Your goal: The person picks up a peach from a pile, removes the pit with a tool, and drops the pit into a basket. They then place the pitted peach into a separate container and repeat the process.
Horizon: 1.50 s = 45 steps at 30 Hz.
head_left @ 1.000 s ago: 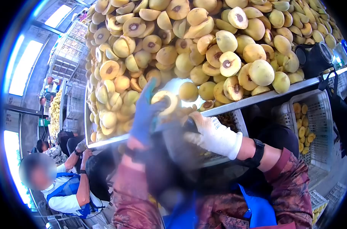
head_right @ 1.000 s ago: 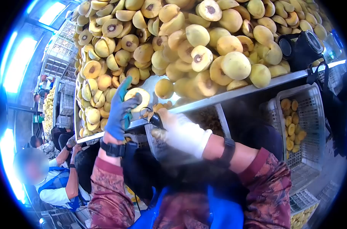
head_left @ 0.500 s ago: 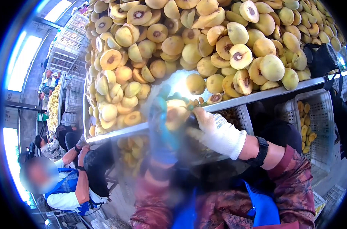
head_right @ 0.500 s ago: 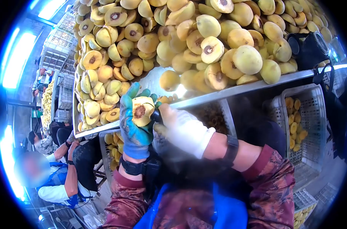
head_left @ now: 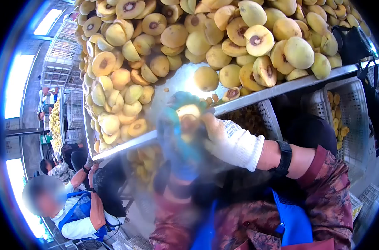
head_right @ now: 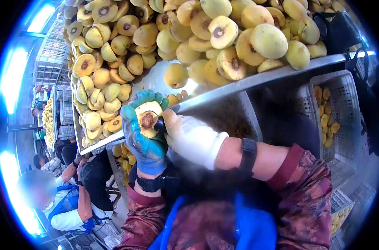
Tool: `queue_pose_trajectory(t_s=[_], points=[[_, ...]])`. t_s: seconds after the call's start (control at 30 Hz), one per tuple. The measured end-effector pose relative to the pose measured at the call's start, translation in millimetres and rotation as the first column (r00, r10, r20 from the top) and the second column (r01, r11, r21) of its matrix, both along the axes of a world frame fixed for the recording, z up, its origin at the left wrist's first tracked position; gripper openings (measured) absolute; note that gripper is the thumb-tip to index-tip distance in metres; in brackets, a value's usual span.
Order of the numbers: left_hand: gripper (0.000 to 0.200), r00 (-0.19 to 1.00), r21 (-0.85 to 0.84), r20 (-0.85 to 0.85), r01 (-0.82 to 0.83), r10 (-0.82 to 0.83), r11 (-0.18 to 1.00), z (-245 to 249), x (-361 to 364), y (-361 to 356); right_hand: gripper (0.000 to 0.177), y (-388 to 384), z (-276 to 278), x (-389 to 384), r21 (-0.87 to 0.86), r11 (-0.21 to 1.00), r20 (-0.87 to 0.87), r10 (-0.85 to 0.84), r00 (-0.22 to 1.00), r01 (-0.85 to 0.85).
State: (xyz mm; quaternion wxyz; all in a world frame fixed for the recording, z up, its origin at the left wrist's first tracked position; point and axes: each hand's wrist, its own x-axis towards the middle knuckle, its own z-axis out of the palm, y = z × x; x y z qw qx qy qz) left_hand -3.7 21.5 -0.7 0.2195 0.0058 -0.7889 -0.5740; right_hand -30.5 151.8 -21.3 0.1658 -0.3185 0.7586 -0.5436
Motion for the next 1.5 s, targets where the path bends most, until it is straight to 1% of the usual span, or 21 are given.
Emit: queue_pose_trajectory(t_s=[0.07,0.13,0.2,0.23,0.27,0.33,0.37,0.4,0.47,0.57,0.67,0.77,0.97,1.03,1.13,1.2,1.23,1.27,1.37,1.47,1.5], points=[[0.054,1.0,0.149,0.002,-0.011,0.011,0.989,-2.1,0.3,2.3,0.02,-2.2,-3.9,2.1,-0.039,0.999,0.088,0.01,0.996,-0.006],[0.056,0.998,0.482,0.062,-0.009,-0.024,0.876,5.2,0.1,6.7,0.019,-6.0,-9.1,4.9,-0.099,0.995,0.169,0.015,0.985,0.002],[0.056,0.999,0.275,0.021,0.031,-0.038,0.961,0.6,0.9,-1.0,0.023,-8.5,-12.5,6.0,-0.123,0.992,0.179,0.03,0.983,-0.008],[0.057,1.0,0.206,0.02,-0.003,-0.001,0.979,-3.8,1.0,-4.6,0.03,-8.8,-13.8,6.1,-0.126,0.992,0.164,0.04,0.986,-0.019],[0.057,0.999,0.137,0.017,-0.04,0.038,0.99,-8.1,1.1,-8.1,0.025,-13.2,-29.3,8.7,-0.215,0.976,-0.029,0.003,1.0,-0.009],[0.058,0.995,-0.194,-0.022,-0.104,0.101,0.976,-6.6,1.7,-5.5,0.022,-16.1,-37.1,9.7,-0.143,0.988,-0.11,0.038,0.993,-0.054],[0.058,0.993,-0.259,-0.029,-0.12,0.117,0.958,-6.8,2.3,-4.7,0.02,-16.8,-40.0,10.5,-0.105,0.992,-0.149,0.057,0.987,-0.073],[0.058,0.99,-0.322,-0.037,-0.138,0.133,0.936,-6.9,2.9,-4.0,0.017,-15.5,-36.4,9.8,-0.128,0.99,-0.066,0.058,0.996,-0.066],[0.059,0.989,-0.261,-0.015,-0.144,0.145,0.955,-7.9,3.7,-3.1,0.021,-12.0,-27.0,6.8,-0.171,0.984,0.098,0.063,0.993,-0.046],[0.059,0.987,-0.179,0.014,-0.158,0.163,0.971,-8.6,4.0,-2.8,0.019,-20.1,-30.5,5.6,-0.169,0.985,0.158,0.056,0.986,-0.029],[0.059,0.981,-0.137,0.029,-0.186,0.191,0.973,-8.4,4.0,-3.6,0.019,-20.5,-20.9,5.2,-0.171,0.984,0.136,-0.03,0.99,0.053],[0.059,0.975,-0.102,0.035,-0.216,0.22,0.971,-6.9,3.8,-3.8,0.018,-23.4,-16.0,5.2,-0.088,0.993,0.169,-0.062,0.984,0.078],[0.059,0.978,-0.052,0.026,-0.205,0.207,0.977,-4.7,4.2,0.6,0.018,-26.5,-23.9,11.1,-0.187,0.971,-0.077,-0.168,0.983,0.151],[0.06,0.982,-0.045,0.015,-0.187,0.187,0.981,-7.0,3.5,-0.1,0.021,-23.0,-23.8,12.3,-0.167,0.978,-0.088,-0.143,0.986,0.127],[0.06,0.981,-0.086,0.083,-0.171,0.178,0.982,-8.2,8.5,-6.0,0.026,-15.5,-17.1,14.8,-0.11,0.993,0.051,-0.041,0.998,0.047],[0.061,0.987,0.101,0.125,-0.11,0.097,0.989,-6.9,9.7,-8.5,0.026,-8.1,-6.6,15.6,-0.08,0.997,0.167,0.025,0.986,-0.012],[0.061,0.993,0.303,0.113,-0.048,0.014,0.952,-5.0,8.5,-8.4,0.025,-3.7,-0.3,15.7,-0.071,0.997,0.21,0.047,0.977,-0.033],[0.061,0.994,0.491,0.086,0.015,-0.066,0.871,-4.5,8.0,-7.7,0.025,-1.2,2.2,16.2,-0.063,0.997,0.254,0.067,0.965,-0.053],[0.062,0.997,0.424,0.07,-0.049,0.021,0.904,-8.8,6.5,-2.7,0.027,-13.7,-26.7,19.1,-0.211,0.977,0.13,0.011,0.991,0.017],[0.063,1.0,0.444,-0.021,-0.004,0.015,0.896,-10.5,3.7,0.0,0.024,-17.2,-27.9,16.1,-0.222,0.974,0.059,-0.029,0.998,0.041],[0.063,1.0,0.428,-0.013,-0.016,0.024,0.904,-10.0,2.8,-0.1,0.024,-17.9,-26.4,16.2,-0.218,0.974,0.056,-0.05,0.997,0.061]])
